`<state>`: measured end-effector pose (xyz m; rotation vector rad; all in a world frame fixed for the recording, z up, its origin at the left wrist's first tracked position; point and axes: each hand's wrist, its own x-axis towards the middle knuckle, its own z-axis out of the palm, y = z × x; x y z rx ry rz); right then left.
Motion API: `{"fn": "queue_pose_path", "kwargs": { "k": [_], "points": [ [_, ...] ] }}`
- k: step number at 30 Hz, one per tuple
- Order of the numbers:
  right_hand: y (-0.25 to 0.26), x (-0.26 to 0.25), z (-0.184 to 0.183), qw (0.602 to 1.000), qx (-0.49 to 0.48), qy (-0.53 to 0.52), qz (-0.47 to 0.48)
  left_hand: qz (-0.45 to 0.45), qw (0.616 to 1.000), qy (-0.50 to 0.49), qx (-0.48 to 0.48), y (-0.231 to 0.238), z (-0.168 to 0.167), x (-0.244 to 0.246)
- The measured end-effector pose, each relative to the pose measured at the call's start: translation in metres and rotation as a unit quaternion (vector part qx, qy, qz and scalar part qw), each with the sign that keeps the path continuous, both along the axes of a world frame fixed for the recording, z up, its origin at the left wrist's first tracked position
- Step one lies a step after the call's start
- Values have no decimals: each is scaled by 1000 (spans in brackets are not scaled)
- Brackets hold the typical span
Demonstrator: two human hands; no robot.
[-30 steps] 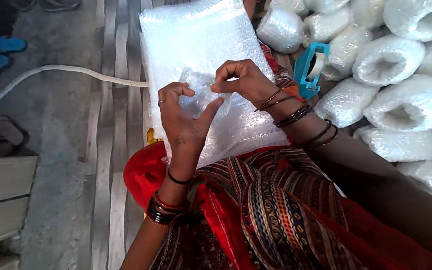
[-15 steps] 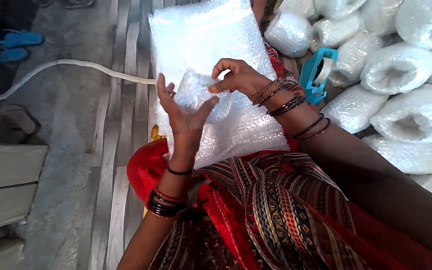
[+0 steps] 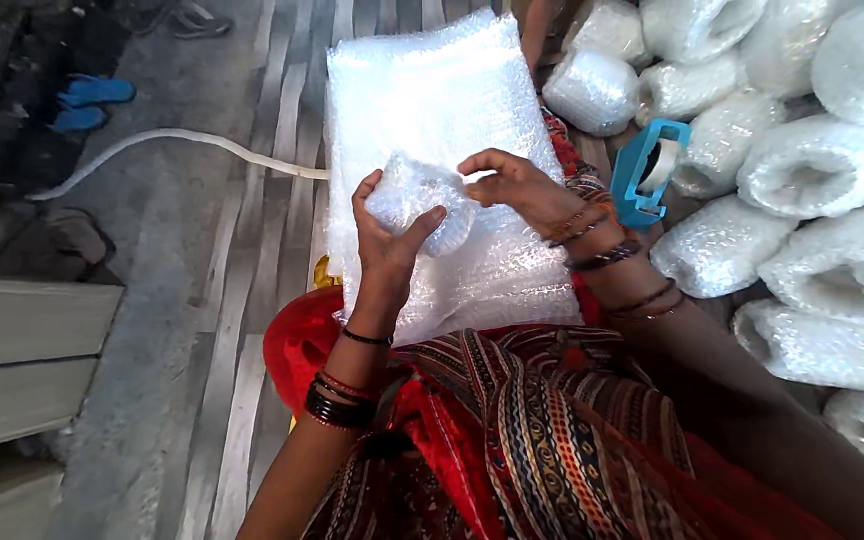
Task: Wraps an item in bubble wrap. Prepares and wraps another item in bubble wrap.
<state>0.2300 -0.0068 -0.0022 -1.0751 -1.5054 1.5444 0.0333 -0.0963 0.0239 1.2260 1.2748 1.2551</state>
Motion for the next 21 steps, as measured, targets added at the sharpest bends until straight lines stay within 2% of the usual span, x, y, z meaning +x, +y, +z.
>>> {"fn": "queue_pose_path", "kwargs": {
  "k": [2, 4, 7, 9, 10, 15, 17, 21],
  "points": [
    [-8, 37, -4, 996, 10, -38, -76, 7, 1000, -5, -3, 1, -5, 0],
    [-15, 84, -19, 967, 16, -116, -226, 11, 1000, -1, -2, 2, -11, 0],
    [-27, 157, -58, 864, -32, -295, -406, 17, 1000, 7, -7, 3, -10, 4],
    [-34, 186, -82, 811, -97, -383, -430, 20, 1000, 11, -3, 4, -10, 6],
    [-36, 193, -89, 800, -121, -409, -423, 23, 1000, 16, -5, 5, -11, 6],
    [-22, 187, -90, 816, -206, -413, -348, 40, 998, 40, -36, 9, -7, 8],
    [-16, 191, -99, 818, -232, -374, -370, 37, 998, 36, -27, 8, -8, 8],
    [-18, 193, -107, 843, -218, -281, -404, 31, 998, 40, -26, 7, -11, 4]
  ]
}}
